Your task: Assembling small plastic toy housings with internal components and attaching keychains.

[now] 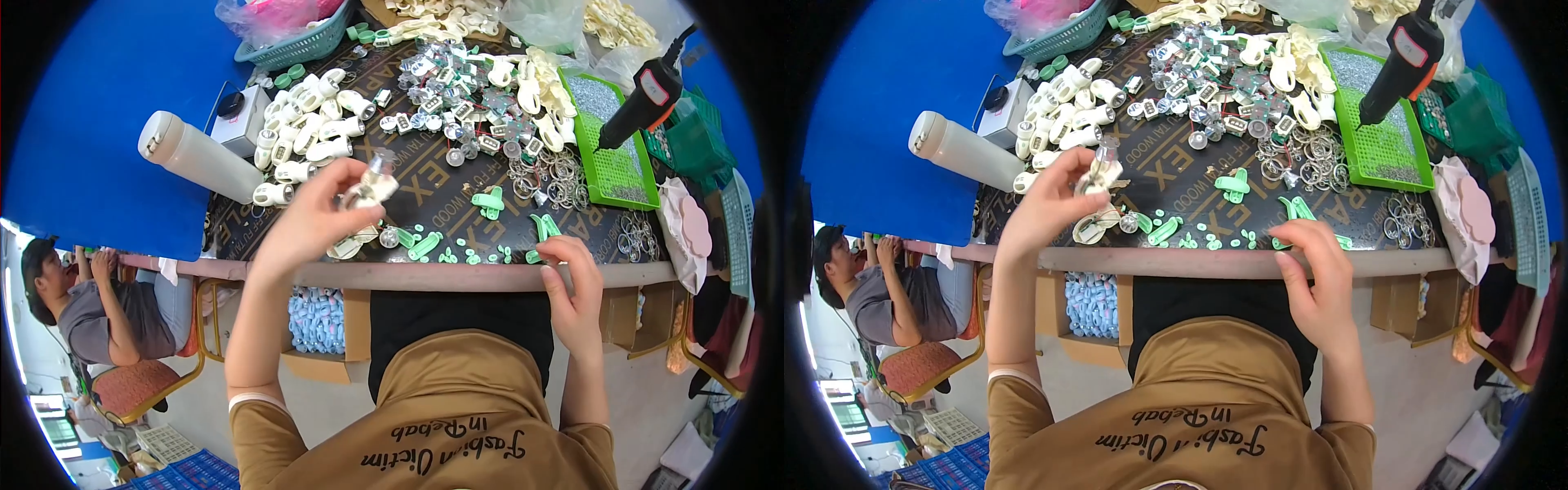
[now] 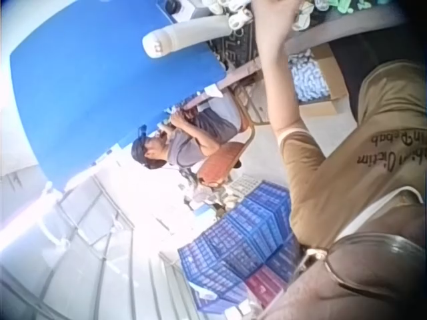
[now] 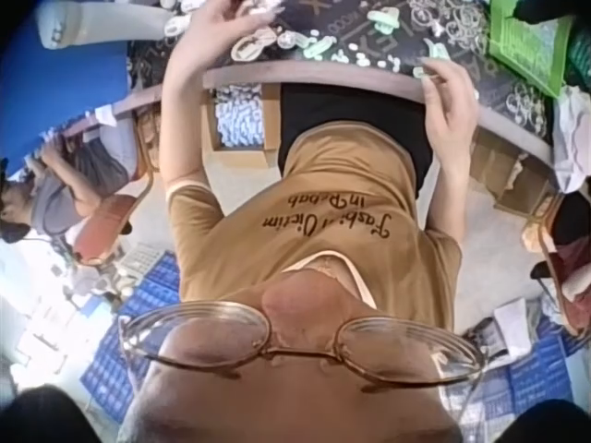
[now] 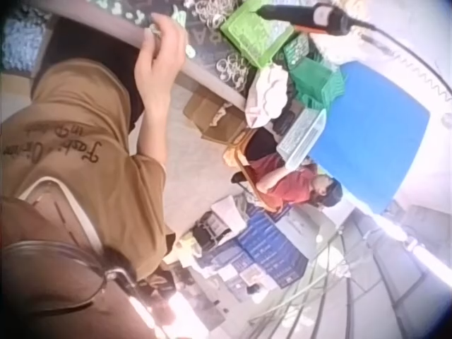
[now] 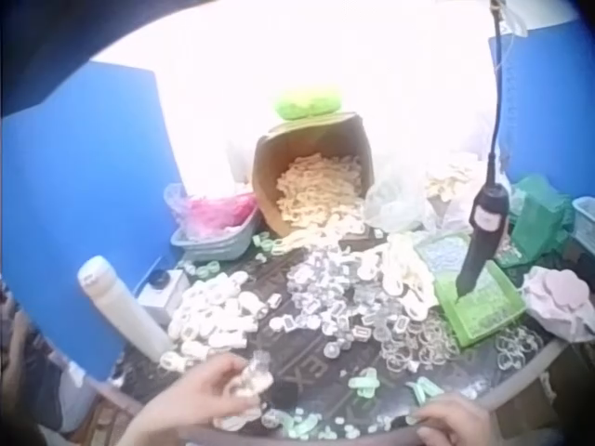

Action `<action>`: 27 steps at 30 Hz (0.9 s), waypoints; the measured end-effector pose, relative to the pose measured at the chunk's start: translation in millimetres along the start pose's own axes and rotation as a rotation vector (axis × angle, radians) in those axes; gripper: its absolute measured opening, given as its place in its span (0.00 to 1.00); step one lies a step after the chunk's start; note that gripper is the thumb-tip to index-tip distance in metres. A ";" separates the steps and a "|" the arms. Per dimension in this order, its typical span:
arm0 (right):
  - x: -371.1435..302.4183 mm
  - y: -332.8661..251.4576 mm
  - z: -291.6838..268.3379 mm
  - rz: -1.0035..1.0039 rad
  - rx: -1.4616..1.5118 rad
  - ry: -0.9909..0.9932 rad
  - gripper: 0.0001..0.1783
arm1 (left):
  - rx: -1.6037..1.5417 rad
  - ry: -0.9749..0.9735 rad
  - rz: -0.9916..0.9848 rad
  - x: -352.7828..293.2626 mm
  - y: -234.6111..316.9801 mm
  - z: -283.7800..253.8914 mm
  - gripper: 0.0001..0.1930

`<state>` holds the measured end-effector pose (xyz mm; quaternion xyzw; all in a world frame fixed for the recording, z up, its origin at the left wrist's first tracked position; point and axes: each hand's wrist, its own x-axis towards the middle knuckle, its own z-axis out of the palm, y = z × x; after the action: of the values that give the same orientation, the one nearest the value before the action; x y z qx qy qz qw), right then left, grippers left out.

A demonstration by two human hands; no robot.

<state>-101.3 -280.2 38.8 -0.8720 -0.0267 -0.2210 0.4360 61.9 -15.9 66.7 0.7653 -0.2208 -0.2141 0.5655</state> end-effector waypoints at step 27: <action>11.6 -4.0 9.5 0.370 1.169 -0.373 0.10 | -0.514 -0.183 -0.158 -37.9 17.4 119.3 0.14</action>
<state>-88.4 -272.1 41.6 -0.5044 -0.0670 0.0643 0.8585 -39.4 -90.5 54.4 0.5893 -0.1489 -0.3746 0.7001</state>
